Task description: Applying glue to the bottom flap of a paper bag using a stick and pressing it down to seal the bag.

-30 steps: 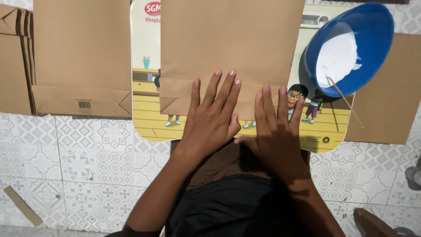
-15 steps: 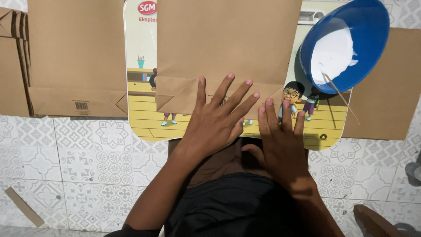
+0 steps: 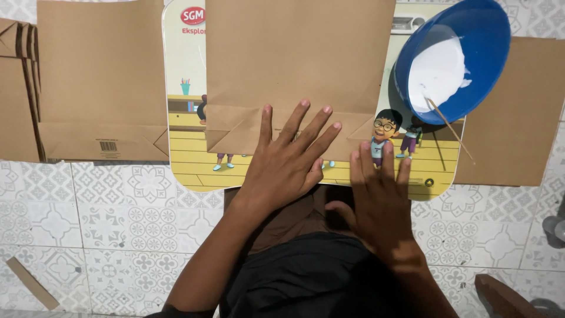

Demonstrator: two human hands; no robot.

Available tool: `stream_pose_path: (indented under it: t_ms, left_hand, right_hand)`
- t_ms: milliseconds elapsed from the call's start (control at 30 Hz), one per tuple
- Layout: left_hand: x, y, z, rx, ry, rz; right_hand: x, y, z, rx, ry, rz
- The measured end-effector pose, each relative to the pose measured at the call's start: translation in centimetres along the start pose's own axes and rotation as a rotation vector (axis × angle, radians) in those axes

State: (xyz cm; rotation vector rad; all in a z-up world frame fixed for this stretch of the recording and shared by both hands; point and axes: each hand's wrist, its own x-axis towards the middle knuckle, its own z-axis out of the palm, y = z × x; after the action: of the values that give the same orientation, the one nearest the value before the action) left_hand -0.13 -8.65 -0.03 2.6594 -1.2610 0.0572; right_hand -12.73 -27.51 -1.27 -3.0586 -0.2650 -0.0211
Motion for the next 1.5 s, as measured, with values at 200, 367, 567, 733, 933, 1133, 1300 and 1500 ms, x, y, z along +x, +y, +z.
stream_pose_path:
  t_ms: [200,367,567,733,933,1133,1300,1500]
  left_hand:
    - [-0.1,0.0,0.2,-0.015,-0.007,0.01]
    - [-0.2,-0.3,0.4,0.031,-0.048,0.027]
    - [-0.2,-0.3,0.2,-0.003,-0.06,0.019]
    - [-0.2,-0.2,0.4,0.003,-0.013,0.012]
    - [-0.2,-0.1,0.4,-0.002,-0.002,0.0]
    - [-0.2,0.1,0.3,0.009,0.005,-0.026]
    - [-1.5,-0.8,0.1,0.077,-0.064,-0.138]
    - [-3.7,-2.0,-0.7,0.117,-0.061,-0.27]
  right_hand:
    - [3.7,-1.0,-0.4,-0.01,0.059,-0.023]
    - [4.9,-1.3,-0.7,0.046,0.147,0.048]
    - [5.4,-1.5,0.4,0.121,0.178,0.169]
    - [4.3,-1.1,-0.5,0.077,0.054,0.084]
    - [1.6,-0.3,0.4,-0.008,0.028,-0.048]
    - [-0.9,0.5,1.2,-0.036,-0.009,0.008]
    - [-1.0,0.1,0.8,-0.116,0.009,0.021]
    - [1.8,-2.4,-0.2,-0.091,0.056,-0.059]
